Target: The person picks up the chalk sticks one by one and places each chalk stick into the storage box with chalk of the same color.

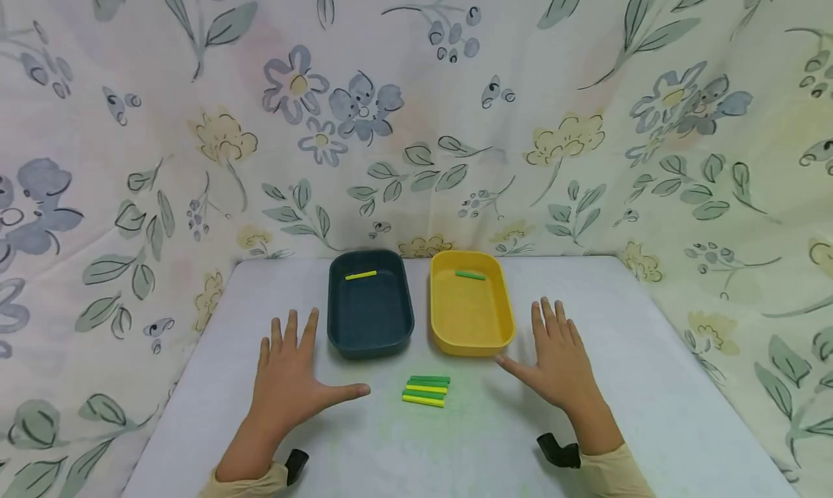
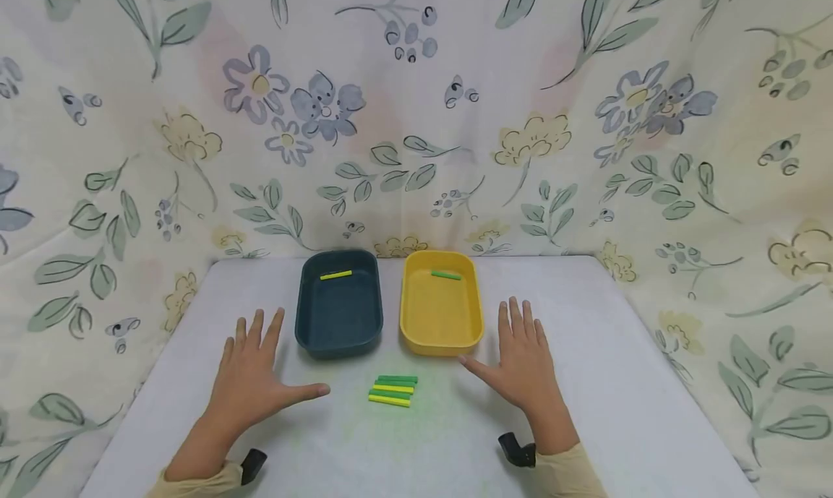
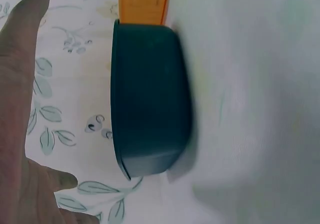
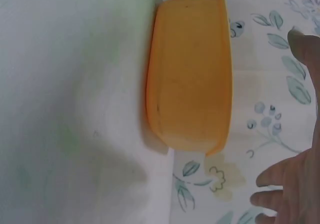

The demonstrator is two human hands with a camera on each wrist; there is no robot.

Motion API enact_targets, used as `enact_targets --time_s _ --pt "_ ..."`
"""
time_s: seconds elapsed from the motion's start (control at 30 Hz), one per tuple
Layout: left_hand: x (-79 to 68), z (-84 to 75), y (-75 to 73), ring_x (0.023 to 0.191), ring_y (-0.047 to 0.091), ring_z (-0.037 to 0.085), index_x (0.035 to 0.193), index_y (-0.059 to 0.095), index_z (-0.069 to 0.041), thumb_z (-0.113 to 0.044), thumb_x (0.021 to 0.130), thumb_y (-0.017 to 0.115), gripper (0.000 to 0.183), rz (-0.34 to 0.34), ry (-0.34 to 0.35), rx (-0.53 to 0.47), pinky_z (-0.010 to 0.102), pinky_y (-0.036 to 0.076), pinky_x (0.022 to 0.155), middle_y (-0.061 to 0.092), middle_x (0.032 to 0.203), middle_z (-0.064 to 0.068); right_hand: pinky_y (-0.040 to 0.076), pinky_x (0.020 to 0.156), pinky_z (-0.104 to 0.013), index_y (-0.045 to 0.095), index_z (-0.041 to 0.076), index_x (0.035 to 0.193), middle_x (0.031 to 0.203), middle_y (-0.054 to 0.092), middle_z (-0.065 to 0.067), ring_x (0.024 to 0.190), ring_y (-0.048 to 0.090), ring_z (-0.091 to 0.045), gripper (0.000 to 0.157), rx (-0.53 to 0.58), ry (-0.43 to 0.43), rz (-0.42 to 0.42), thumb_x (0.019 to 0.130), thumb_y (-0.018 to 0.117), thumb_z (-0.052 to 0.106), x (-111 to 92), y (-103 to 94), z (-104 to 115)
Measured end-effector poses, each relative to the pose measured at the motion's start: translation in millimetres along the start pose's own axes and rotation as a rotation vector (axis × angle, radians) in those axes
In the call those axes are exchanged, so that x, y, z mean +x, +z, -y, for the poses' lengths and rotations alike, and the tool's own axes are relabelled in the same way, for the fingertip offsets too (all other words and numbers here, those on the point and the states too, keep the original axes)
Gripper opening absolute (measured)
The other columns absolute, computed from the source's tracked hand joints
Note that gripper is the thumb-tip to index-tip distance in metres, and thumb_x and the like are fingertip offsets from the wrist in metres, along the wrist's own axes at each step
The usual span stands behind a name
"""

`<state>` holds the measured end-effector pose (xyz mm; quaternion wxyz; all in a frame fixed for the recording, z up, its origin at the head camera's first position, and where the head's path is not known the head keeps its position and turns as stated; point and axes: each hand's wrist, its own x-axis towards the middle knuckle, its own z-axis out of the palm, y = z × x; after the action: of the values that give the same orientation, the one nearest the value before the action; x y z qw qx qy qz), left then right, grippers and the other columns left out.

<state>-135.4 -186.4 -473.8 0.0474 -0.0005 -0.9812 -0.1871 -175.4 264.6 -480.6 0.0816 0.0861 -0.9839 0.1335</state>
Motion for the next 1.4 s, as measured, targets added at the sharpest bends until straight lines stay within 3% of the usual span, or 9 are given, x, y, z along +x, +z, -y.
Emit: enact_targets --time_s 0.27,0.37,0.47,0.53,0.87,1.1,1.3,1.4 --pt "-2.5 -12.1 9.6 0.159 0.010 0.061 0.164 0.035 -0.005 -0.113 0.046 0.053 0.162 -0.008 -0.065 0.017 0.079 0.014 0.123 0.023 0.171 0.034 0.020 0.127 -0.071 0.019 0.001 0.169 0.178 0.011 -0.022 0.166 0.003 -0.044 0.124 0.022 -0.014 0.009 0.087 0.062 0.084 5.0 7.1 4.2" --pt "-5.8 -17.8 10.6 0.153 0.033 0.055 0.161 0.039 -0.004 -0.114 0.046 0.052 0.160 -0.032 -0.092 0.002 0.076 0.032 0.118 0.035 0.165 0.032 0.021 0.126 -0.072 0.018 0.001 0.169 0.178 0.011 -0.023 0.166 0.003 -0.045 0.124 0.021 -0.011 0.026 0.088 0.061 0.084 6.7 10.5 5.1" --pt "-10.4 -24.3 12.0 0.133 0.056 0.048 0.159 0.038 -0.004 -0.112 0.047 0.055 0.156 -0.049 -0.116 -0.035 0.068 0.051 0.103 0.045 0.156 0.027 0.021 0.126 -0.071 0.016 0.002 0.169 0.178 0.011 -0.023 0.166 0.003 -0.045 0.123 0.023 -0.009 0.043 0.088 0.062 0.082 8.7 14.7 5.4" --pt "-12.9 -27.5 14.5 0.119 0.062 0.042 0.156 0.040 -0.004 -0.112 0.047 0.055 0.154 -0.054 -0.126 -0.048 0.062 0.056 0.093 0.050 0.148 0.023 0.021 0.127 -0.071 0.017 0.001 0.169 0.178 0.011 -0.023 0.166 0.004 -0.045 0.122 0.030 -0.012 0.048 0.089 0.062 0.082 10.2 17.8 5.2" --pt "-28.0 -44.7 43.4 0.113 0.055 0.032 0.132 0.060 -0.007 -0.112 0.050 0.054 0.133 -0.011 -0.151 -0.089 0.052 0.053 0.093 0.057 0.130 0.014 0.023 0.128 -0.068 0.018 -0.002 0.168 0.177 0.013 -0.023 0.165 0.007 -0.044 0.126 0.045 -0.015 0.060 0.088 0.056 0.087 20.5 25.3 8.4" --pt "-33.0 -64.6 56.8 0.091 0.055 0.019 0.118 0.065 -0.015 -0.100 0.060 0.069 0.103 -0.014 -0.101 -0.110 0.040 0.051 0.077 0.061 0.101 0.001 0.020 0.129 -0.067 0.017 -0.004 0.167 0.177 0.015 -0.024 0.166 0.008 -0.044 0.128 0.066 0.005 0.062 0.087 0.056 0.087 26.5 26.2 10.3" --pt "-32.6 -72.1 60.6 0.073 0.048 0.016 0.095 0.067 -0.016 -0.102 0.064 0.062 0.091 -0.008 -0.028 -0.045 0.033 0.042 0.063 0.053 0.081 -0.005 0.020 0.129 -0.066 0.014 -0.005 0.167 0.177 0.013 -0.024 0.165 0.008 -0.044 0.131 0.066 0.004 0.073 0.087 0.053 0.090 31.3 32.0 12.7" --pt "-31.0 -75.6 63.9 0.074 0.051 0.017 0.095 0.069 -0.016 -0.101 0.066 0.062 0.091 0.011 -0.007 -0.010 0.036 0.047 0.064 0.057 0.082 -0.003 0.021 0.129 -0.066 0.014 -0.006 0.167 0.177 0.012 -0.024 0.165 0.008 -0.045 0.132 0.082 0.002 0.073 0.086 0.054 0.090 34.2 32.7 16.5"
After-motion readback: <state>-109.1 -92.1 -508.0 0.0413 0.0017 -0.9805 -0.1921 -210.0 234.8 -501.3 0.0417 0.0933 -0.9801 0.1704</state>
